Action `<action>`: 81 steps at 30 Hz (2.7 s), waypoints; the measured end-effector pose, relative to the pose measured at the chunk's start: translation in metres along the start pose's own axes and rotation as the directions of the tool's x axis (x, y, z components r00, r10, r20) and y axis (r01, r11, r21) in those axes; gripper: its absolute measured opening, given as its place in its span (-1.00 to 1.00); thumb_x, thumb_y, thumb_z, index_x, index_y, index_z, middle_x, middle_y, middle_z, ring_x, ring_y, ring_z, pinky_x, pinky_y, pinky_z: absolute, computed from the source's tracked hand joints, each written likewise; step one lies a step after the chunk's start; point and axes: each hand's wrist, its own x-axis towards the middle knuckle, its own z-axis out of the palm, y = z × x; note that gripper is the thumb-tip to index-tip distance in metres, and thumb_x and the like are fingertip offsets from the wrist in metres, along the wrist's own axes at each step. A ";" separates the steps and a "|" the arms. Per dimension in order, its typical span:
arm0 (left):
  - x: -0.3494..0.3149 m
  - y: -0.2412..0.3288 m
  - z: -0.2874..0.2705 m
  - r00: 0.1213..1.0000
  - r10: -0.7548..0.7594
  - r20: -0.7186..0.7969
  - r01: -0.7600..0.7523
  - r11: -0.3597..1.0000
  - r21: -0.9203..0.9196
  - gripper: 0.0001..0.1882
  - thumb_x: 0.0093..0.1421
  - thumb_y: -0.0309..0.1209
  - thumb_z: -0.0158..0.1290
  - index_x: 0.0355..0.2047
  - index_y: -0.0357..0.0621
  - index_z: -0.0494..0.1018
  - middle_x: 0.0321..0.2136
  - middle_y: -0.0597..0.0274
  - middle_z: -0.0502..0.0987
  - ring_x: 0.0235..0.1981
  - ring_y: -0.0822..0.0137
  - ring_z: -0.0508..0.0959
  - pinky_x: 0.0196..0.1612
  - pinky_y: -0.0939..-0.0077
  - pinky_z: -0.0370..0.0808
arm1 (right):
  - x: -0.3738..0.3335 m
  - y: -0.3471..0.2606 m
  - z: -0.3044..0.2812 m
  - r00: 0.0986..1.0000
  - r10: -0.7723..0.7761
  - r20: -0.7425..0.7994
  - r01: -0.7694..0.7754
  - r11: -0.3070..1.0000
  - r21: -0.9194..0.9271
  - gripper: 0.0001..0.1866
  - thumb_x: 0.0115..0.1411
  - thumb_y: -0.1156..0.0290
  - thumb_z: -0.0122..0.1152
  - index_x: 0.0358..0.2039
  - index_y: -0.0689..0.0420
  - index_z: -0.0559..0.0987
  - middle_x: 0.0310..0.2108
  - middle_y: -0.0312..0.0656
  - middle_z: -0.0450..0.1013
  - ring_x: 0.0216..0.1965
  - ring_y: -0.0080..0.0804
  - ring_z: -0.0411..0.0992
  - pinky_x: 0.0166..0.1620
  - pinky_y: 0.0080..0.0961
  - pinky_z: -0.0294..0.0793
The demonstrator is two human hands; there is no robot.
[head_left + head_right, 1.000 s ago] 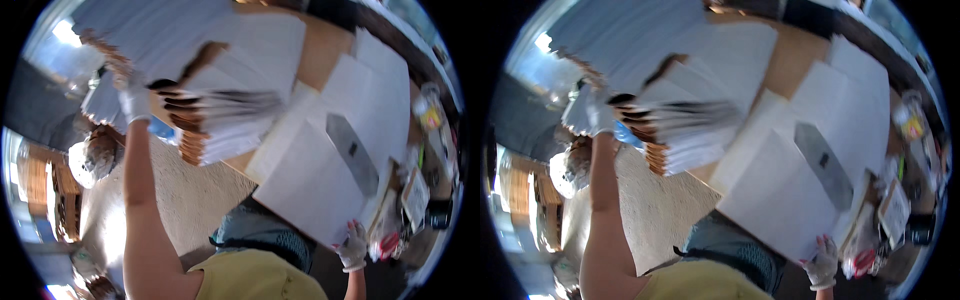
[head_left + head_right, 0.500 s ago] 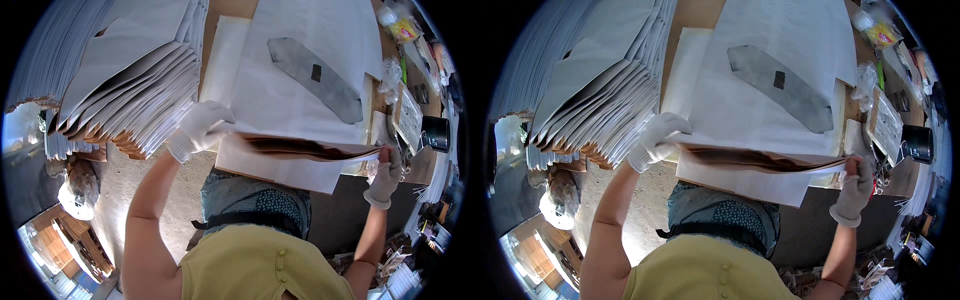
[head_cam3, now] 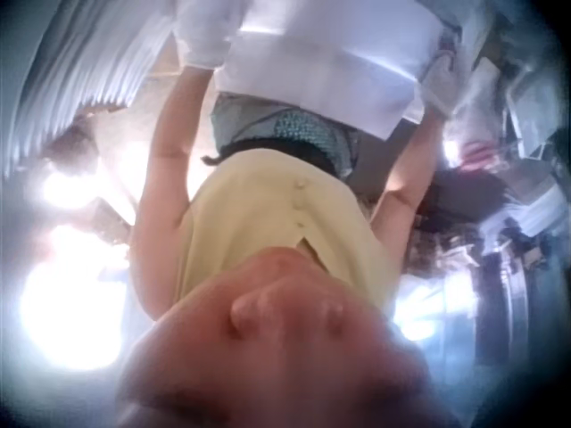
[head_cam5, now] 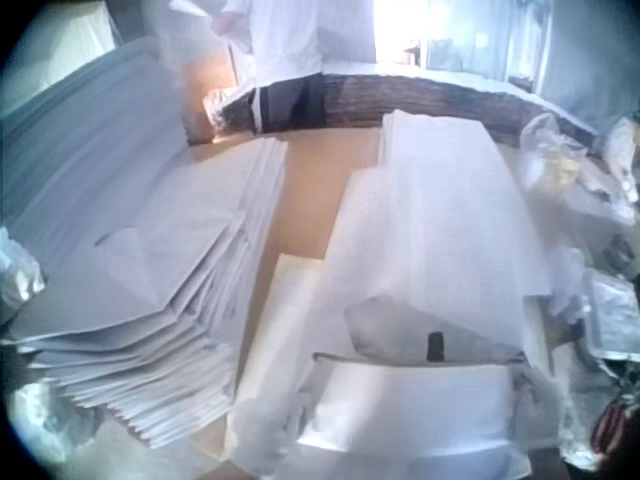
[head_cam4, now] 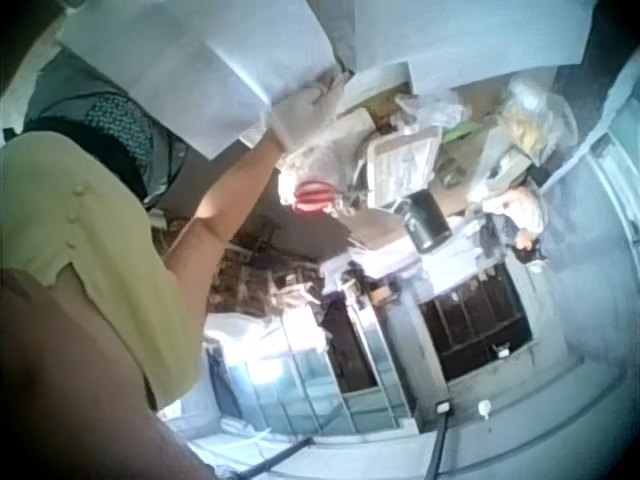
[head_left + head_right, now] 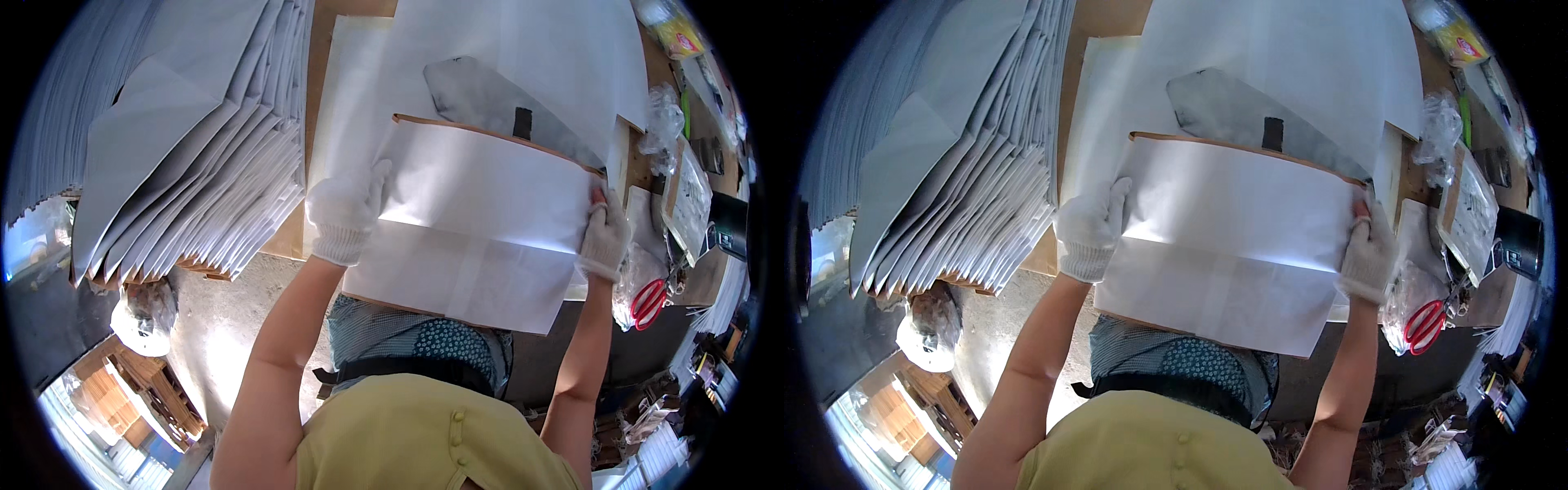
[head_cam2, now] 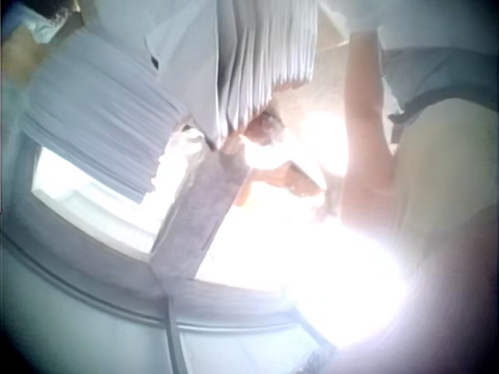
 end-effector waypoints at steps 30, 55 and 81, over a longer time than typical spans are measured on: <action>0.030 0.038 0.019 0.941 0.264 0.213 -0.206 0.944 -0.259 -0.46 0.06 -0.19 0.34 -0.05 -0.24 0.46 -0.10 -0.05 0.44 0.04 -0.12 0.43 0.29 -0.15 0.30 | -0.002 -0.025 -0.005 0.999 0.015 0.043 0.010 0.851 -0.526 -0.69 0.40 0.22 0.19 -0.08 0.23 0.58 -0.18 0.10 0.56 -0.09 0.09 0.53 0.00 -0.04 0.46; 0.015 0.029 0.034 0.706 0.708 0.017 -0.691 0.693 -0.207 -0.03 -0.09 0.13 0.38 0.23 -0.19 0.36 0.14 -0.06 0.39 0.25 -0.13 0.35 0.41 -0.13 0.18 | 0.022 0.038 0.024 0.938 -0.346 0.002 0.336 0.910 -0.244 -0.35 0.38 0.15 -0.01 0.38 0.28 0.35 0.32 0.18 0.34 0.37 0.17 0.26 0.43 0.04 0.19; 0.021 0.129 -0.082 0.764 0.643 -0.052 -0.644 0.765 -0.010 -0.58 0.13 -0.34 0.29 0.02 -0.08 0.58 -0.05 0.23 0.55 0.04 0.08 0.50 0.26 -0.06 0.35 | -0.060 -0.111 -0.098 0.732 -0.659 -0.173 0.639 0.753 -0.157 -0.84 0.07 0.52 0.40 -0.29 0.04 0.71 -0.06 -0.16 0.60 0.11 -0.05 0.51 0.16 -0.23 0.48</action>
